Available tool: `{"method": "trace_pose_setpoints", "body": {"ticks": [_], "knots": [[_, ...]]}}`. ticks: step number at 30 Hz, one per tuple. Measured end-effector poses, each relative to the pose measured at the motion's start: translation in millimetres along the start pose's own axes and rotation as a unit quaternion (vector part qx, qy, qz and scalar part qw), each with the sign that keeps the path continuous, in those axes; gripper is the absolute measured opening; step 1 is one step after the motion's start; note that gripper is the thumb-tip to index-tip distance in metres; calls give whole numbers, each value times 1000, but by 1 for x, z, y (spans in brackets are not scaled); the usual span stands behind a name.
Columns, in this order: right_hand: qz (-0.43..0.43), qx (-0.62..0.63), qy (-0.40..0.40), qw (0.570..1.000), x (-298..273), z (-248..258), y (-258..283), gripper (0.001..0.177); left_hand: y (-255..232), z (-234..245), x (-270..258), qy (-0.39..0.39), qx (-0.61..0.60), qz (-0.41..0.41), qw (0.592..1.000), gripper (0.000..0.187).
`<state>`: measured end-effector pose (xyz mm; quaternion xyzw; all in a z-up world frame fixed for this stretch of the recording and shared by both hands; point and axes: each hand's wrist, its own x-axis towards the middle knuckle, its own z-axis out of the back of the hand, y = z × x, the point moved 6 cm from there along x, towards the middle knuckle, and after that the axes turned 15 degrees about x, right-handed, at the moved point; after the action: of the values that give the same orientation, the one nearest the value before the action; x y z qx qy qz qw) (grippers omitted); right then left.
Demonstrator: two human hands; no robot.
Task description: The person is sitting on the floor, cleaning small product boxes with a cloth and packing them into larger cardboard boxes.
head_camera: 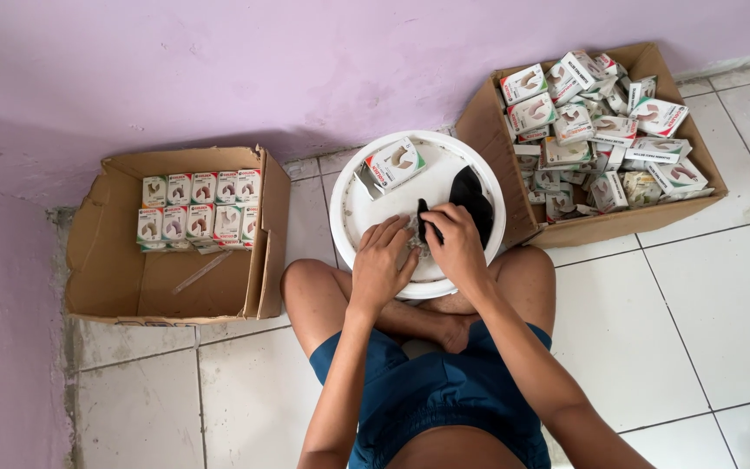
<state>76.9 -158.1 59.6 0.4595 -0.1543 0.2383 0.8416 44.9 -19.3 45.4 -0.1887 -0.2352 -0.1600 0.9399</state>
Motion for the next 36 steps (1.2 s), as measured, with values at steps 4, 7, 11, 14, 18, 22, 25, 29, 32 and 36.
{"method": "trace_pose_setpoints", "body": {"ticks": [4, 7, 11, 14, 18, 22, 25, 29, 32, 36], "knots": [[80, -38, 51, 995, 9, -15, 7, 21, 3, -4, -1, 12, 10, 1, 1000, 31], [95, -49, 66, 992, 3, -14, 12, 17, 3, -6, -2, 83, 27, 15, 996, 44], [96, -60, 75, 991, -22, -11, 7, 19, 1, -17, -1, 183, 52, 15, 982, 56], [76, -97, 92, 988, -39, -11, 6, 29, 0, -24, -2, 244, 76, -4, 967, 81], [92, -117, 135, 980, -43, -10, 11, 45, 6, -36, -3, 300, 92, -42, 948, 91], [88, -85, 195, 973, -38, -10, -8, 50, 9, -43, -4, 330, 73, -53, 940, 99], [87, -115, 195, 970, -24, -8, -4, 47, 5, -34, 0, 336, 73, -54, 938, 100], [125, -165, 161, 965, -35, -20, -8, 49, 5, -34, -1, 331, 83, -46, 939, 102], [128, -113, 135, 976, -52, -6, 16, 37, 3, -43, -7, 328, 70, -49, 941, 102], [123, -138, 186, 965, -60, -7, -20, 51, 7, -54, 13, 319, 31, -85, 943, 106]]}}
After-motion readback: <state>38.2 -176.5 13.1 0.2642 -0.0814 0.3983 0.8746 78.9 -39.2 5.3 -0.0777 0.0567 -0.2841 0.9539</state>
